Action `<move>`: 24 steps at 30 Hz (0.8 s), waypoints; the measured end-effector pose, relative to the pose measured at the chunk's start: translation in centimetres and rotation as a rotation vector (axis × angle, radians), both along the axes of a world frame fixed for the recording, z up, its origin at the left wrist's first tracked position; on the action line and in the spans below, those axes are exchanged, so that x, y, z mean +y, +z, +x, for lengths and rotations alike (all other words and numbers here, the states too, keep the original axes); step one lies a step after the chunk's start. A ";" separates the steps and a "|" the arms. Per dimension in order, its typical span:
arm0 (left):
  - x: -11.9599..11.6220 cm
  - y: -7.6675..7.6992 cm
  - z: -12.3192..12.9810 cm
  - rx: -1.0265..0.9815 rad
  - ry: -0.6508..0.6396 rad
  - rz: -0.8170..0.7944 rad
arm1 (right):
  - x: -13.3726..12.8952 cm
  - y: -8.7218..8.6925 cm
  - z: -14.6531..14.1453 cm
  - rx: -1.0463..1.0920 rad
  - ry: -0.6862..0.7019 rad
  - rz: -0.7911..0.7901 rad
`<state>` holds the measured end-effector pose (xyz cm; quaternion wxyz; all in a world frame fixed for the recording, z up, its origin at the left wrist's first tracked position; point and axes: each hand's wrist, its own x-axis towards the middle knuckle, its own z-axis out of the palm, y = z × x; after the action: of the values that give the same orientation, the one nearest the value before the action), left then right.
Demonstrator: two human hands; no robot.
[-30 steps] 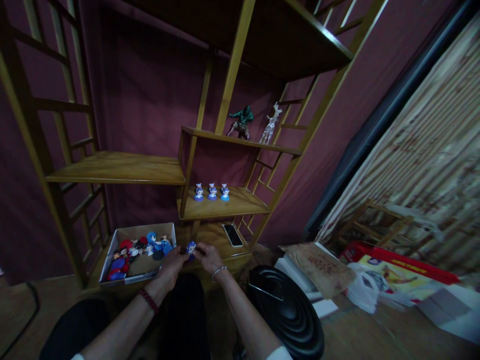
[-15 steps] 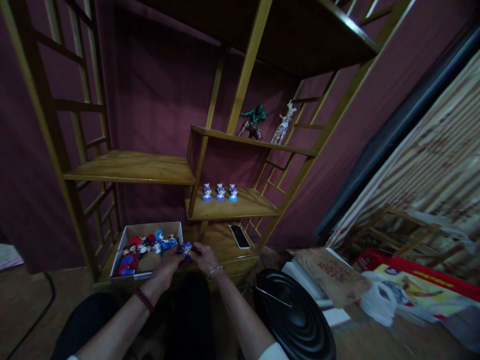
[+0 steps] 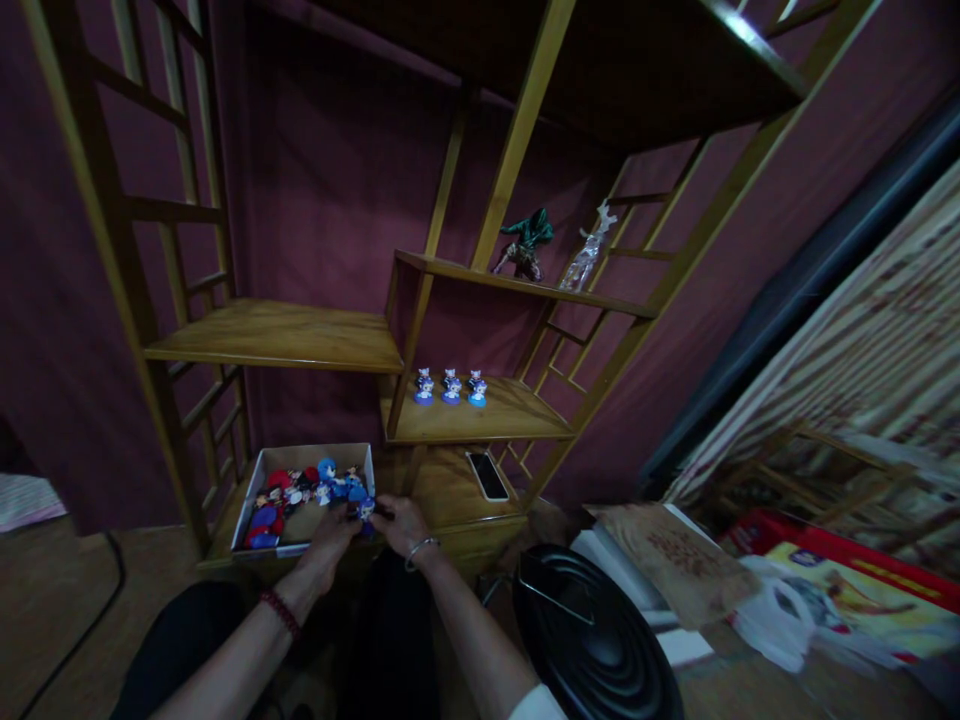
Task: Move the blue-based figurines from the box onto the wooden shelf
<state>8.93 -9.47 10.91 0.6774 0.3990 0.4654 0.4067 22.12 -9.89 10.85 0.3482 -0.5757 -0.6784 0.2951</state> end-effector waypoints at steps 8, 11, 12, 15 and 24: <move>0.0 -1.2 -0.2 0.035 0.087 -0.062 | 0.2 -1.2 -0.7 -0.025 0.016 -0.037; -0.4 -1.8 -0.5 0.033 0.083 -0.055 | 0.1 -1.9 -1.1 -0.055 0.025 -0.064; -0.5 -2.0 -0.6 0.043 0.085 -0.055 | 0.1 -2.2 -1.2 -0.067 0.028 -0.072; -0.5 -2.6 -0.8 0.076 0.093 -0.059 | 0.2 -2.9 -1.5 -0.072 0.031 -0.099; 0.9 -4.4 -1.0 0.101 0.102 -0.042 | 1.2 -4.0 -2.0 -0.119 0.030 -0.088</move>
<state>7.98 -8.53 6.51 0.6396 0.3805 0.5271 0.4101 20.12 -8.71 6.88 0.2772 -0.5967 -0.6929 0.2948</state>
